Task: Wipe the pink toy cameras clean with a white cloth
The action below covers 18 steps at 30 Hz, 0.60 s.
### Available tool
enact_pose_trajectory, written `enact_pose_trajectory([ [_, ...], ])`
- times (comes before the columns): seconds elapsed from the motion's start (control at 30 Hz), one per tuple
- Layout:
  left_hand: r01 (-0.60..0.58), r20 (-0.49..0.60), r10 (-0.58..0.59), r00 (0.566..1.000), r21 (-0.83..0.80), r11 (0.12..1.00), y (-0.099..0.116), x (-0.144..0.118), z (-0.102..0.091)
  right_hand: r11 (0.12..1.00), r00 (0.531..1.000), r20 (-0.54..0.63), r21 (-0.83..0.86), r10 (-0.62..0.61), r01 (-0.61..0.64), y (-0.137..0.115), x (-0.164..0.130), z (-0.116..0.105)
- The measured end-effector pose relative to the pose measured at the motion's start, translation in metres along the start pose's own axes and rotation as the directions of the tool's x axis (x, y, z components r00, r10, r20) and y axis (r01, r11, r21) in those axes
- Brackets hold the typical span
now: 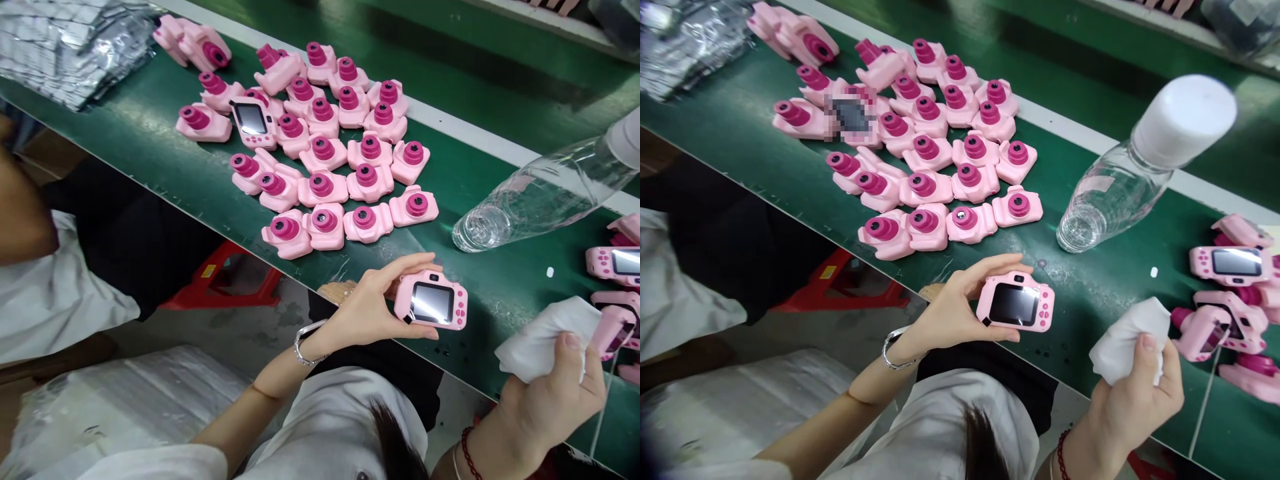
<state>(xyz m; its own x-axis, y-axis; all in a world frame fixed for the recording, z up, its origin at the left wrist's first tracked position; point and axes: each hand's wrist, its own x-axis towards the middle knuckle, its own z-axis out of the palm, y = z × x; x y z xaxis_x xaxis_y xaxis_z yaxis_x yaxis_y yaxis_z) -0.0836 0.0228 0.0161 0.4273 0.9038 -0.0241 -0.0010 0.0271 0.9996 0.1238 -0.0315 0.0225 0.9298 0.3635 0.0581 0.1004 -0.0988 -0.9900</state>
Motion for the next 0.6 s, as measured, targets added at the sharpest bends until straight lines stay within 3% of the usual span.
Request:
enact_pose_trajectory([
  [0.23, -0.006, -0.026, 0.009, 1.0, 0.116, 0.993, -0.006, 0.002, 0.009, 1.0, 0.999, -0.05, 0.021, -0.016, 0.017, -0.008, 0.007, -0.003],
  [0.47, 0.105, -0.035, -0.1, 0.994, 0.151, 0.983, -0.003, 0.003, 0.012, 0.993, 0.989, -0.101, 0.013, -0.111, 0.113, -0.005, 0.012, -0.004],
  [0.6, 0.128, -0.095, -0.107, 0.99, 0.264, 0.956, -0.005, 0.004, 0.031, 0.992, 0.984, -0.124, 0.012, -0.127, 0.129, 0.0, 0.015, -0.002],
])
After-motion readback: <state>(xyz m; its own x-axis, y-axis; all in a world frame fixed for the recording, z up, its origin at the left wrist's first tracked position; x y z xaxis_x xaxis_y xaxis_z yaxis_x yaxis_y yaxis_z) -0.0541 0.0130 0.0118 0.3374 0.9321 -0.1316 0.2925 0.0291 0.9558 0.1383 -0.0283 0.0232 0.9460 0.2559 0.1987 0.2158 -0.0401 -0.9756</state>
